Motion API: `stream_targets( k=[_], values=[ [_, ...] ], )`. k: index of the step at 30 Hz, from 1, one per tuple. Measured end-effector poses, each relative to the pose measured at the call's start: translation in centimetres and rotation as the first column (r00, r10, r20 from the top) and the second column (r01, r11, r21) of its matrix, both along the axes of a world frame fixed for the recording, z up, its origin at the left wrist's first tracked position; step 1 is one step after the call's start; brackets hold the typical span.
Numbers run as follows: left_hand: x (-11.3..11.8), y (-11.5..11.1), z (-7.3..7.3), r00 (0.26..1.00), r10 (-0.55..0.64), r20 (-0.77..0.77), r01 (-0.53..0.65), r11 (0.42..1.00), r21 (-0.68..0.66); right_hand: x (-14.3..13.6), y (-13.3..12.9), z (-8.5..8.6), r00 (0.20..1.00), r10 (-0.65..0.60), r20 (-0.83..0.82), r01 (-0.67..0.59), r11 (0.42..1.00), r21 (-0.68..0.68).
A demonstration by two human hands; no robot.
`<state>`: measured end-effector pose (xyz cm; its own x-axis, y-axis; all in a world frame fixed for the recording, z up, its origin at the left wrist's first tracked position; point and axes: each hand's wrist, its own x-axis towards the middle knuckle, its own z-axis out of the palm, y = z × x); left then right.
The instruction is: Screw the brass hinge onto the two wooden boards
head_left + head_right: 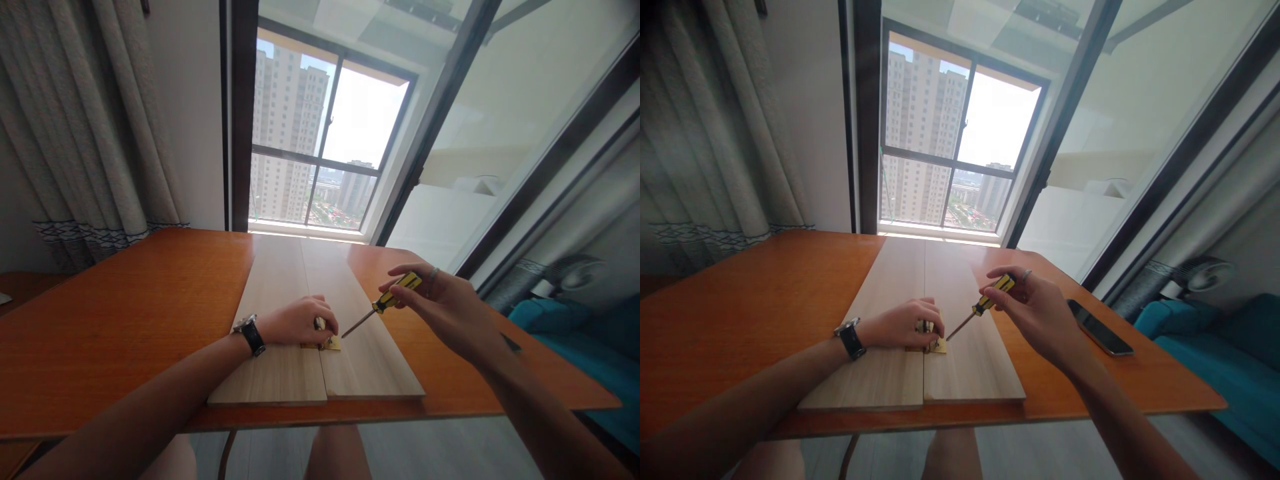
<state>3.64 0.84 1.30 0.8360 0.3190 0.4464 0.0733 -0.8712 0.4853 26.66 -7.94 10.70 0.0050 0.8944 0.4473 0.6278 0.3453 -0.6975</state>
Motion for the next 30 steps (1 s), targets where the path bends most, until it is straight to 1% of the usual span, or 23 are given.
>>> stream_targets(
  k=[2, 6, 9, 12, 16, 20, 24, 30],
  values=[
    [0.0, 0.0, 0.0, 1.0, 0.01, -0.002, -0.01, 1.0, -0.002, 0.6, 0.2, -1.0, 0.998, -0.033, -0.05, 0.031, 0.999, -0.041],
    [0.0, 0.1, 0.0, 1.0, 0.009, -0.001, -0.009, 1.0, 0.003, 1.9, 0.8, -3.3, 0.974, -0.087, -0.211, 0.058, 0.989, -0.137],
    [-0.1, 0.2, -0.2, 1.0, -0.005, 0.002, 0.005, 1.0, 0.001, 2.5, 1.2, -4.8, 0.936, -0.088, -0.342, 0.024, 0.982, -0.188],
    [-0.1, 0.2, -0.3, 1.0, -0.018, 0.003, 0.019, 1.0, -0.006, 2.7, 1.4, -5.8, 0.898, -0.073, -0.433, -0.009, 0.983, -0.184],
    [-0.1, 0.3, -0.3, 1.0, -0.022, -0.004, 0.022, 0.999, -0.028, 3.0, 1.4, -6.1, 0.894, -0.067, -0.443, -0.015, 0.984, -0.178],
    [-0.2, 0.4, -0.2, 0.999, -0.041, -0.011, 0.041, 0.999, -0.035, 3.0, 1.1, -6.1, 0.891, -0.079, -0.447, -0.001, 0.984, -0.177],
    [-0.1, 0.3, -0.1, 0.999, -0.045, -0.018, 0.044, 0.998, -0.043, 2.8, 0.8, -6.0, 0.888, -0.061, -0.455, -0.021, 0.985, -0.174],
    [-0.2, -0.2, 0.1, 0.999, 0.017, -0.03, -0.019, 0.997, -0.077, 2.9, 0.7, -6.0, 0.886, -0.079, -0.456, 0.0, 0.985, -0.171]
  ],
)
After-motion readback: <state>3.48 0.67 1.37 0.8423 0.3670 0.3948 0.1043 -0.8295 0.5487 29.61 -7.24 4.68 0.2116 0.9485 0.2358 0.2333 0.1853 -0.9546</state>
